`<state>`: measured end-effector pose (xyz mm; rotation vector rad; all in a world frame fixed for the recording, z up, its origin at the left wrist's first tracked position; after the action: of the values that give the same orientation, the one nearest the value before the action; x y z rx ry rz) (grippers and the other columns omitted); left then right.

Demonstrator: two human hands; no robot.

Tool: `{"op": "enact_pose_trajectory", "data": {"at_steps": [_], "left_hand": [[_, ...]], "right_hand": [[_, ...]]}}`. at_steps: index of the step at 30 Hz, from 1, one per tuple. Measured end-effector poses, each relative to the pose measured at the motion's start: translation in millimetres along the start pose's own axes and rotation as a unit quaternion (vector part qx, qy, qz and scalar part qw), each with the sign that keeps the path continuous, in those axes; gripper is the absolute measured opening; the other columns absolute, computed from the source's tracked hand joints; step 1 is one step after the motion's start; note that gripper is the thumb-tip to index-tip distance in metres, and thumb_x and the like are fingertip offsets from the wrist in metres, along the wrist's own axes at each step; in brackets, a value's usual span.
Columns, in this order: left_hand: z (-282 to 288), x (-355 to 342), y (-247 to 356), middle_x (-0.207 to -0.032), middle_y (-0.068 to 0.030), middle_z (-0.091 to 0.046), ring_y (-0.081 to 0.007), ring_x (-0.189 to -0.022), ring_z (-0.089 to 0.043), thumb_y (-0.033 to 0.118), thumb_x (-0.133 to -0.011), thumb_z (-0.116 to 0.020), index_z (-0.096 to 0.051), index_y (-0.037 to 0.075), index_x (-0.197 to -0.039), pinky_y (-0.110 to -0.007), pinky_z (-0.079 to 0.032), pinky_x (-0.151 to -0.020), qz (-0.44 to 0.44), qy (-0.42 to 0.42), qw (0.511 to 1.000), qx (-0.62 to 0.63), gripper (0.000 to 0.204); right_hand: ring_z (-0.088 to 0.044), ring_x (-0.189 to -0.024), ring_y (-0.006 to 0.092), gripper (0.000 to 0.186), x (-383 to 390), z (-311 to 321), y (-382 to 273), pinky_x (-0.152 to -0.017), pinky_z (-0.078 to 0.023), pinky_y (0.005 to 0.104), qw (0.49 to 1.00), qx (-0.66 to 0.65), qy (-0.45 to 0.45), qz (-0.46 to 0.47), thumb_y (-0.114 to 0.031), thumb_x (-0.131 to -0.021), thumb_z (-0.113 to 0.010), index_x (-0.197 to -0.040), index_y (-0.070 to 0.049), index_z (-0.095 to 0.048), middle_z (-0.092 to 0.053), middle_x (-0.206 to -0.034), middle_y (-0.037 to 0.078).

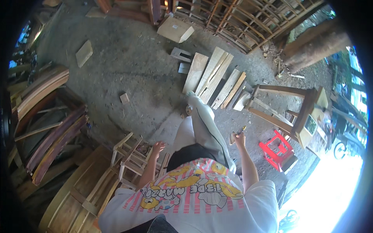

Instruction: The person carries a wooden board to the workbench, sands its surface with sandpaper, and sweeps it with a brush. Then, the person measures a wooden piece with a tape measure and carves it using chisels.

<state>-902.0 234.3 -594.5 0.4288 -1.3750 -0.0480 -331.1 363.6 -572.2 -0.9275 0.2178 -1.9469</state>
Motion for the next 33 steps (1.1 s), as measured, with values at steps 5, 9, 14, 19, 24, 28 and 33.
{"op": "enact_pose_trajectory", "data": {"at_steps": [5,9,14,19,24,28,33], "left_hand": [[60.0,-12.2,28.0,-0.105,-0.0064,-0.067,-0.0203,-0.092,-0.066,0.041,-0.091,-0.054,-0.058,0.009,-0.116,-0.039,-0.047,-0.084,-0.057,0.015,0.995,-0.083,0.041],[61.4,-28.6,63.4,-0.105,-0.0068,-0.067,-0.0204,-0.093,-0.065,0.04,-0.09,-0.054,-0.058,0.008,-0.115,-0.039,-0.048,-0.085,-0.113,0.052,0.992,-0.035,0.041],[4.0,-8.5,87.0,-0.098,-0.007,-0.068,-0.0194,-0.084,-0.065,0.038,-0.091,-0.054,-0.06,0.006,-0.108,-0.037,-0.047,-0.079,-0.197,0.02,0.98,0.031,0.037],[-3.9,-4.9,81.9,-0.1,-0.007,-0.068,-0.0203,-0.086,-0.066,0.038,-0.091,-0.055,-0.059,0.006,-0.109,-0.036,-0.047,-0.078,-0.22,-0.012,0.975,0.008,0.037],[-3.9,4.8,75.3,-0.099,-0.0066,-0.068,-0.0204,-0.086,-0.066,0.037,-0.092,-0.054,-0.059,0.005,-0.109,-0.035,-0.047,-0.076,-0.206,-0.021,0.977,-0.052,0.037],[-1.5,10.2,63.8,-0.099,-0.0063,-0.068,-0.0205,-0.086,-0.066,0.037,-0.092,-0.054,-0.058,0.005,-0.11,-0.034,-0.046,-0.074,-0.191,-0.029,0.976,-0.102,0.037],[-8.3,16.1,69.7,-0.098,-0.0059,-0.068,-0.0206,-0.086,-0.066,0.036,-0.092,-0.054,-0.057,0.005,-0.11,-0.033,-0.046,-0.072,-0.175,-0.041,0.968,-0.172,0.036]], "right_hand": [[-0.066,-0.061,0.0212,0.037,63.8,51.4,0.2,-0.054,-0.049,0.0352,1.0,0.009,-0.014,-0.017,-0.034,-0.073,-0.073,-0.072,0.001,-0.061,-0.064,-0.063,0.011],[-0.064,-0.055,0.0155,0.036,82.9,66.3,33.4,-0.049,-0.048,0.0332,0.995,-0.005,-0.001,-0.095,-0.033,-0.069,-0.075,-0.059,-0.001,-0.061,-0.062,-0.055,0.007],[-0.064,-0.058,0.0162,0.036,83.6,46.4,63.2,-0.049,-0.048,0.0345,0.99,0.044,-0.041,-0.13,-0.035,-0.066,-0.076,-0.064,-0.001,-0.064,-0.064,-0.061,0.009],[-0.065,-0.06,0.0208,0.043,45.0,10.1,18.7,-0.052,-0.048,0.0361,0.995,-0.026,-0.032,-0.088,-0.039,-0.068,-0.077,-0.067,0.002,-0.062,-0.064,-0.063,0.012],[-0.065,-0.061,0.0217,0.045,45.7,18.5,-33.4,-0.054,-0.049,0.0371,0.994,-0.08,-0.034,-0.072,-0.04,-0.07,-0.077,-0.069,0.003,-0.063,-0.064,-0.065,0.013],[-0.065,-0.06,0.0211,0.043,50.6,14.4,-17.9,-0.054,-0.049,0.0369,0.994,-0.088,-0.01,-0.06,-0.04,-0.07,-0.076,-0.068,0.002,-0.063,-0.065,-0.064,0.012],[-0.066,-0.064,0.0201,0.041,73.5,17.0,18.5,-0.056,-0.051,0.0348,0.989,-0.059,-0.001,-0.135,-0.038,-0.069,-0.075,-0.069,0.002,-0.065,-0.065,-0.066,0.012]]}}
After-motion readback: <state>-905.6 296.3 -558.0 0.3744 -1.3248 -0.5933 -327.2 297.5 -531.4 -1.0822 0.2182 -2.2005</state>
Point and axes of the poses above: each hand's wrist, its own x-axis away from the middle knuckle, its own z-axis out of the back of the hand, y = z × x, the point moved 3 cm from there along -x, towards the middle knuckle
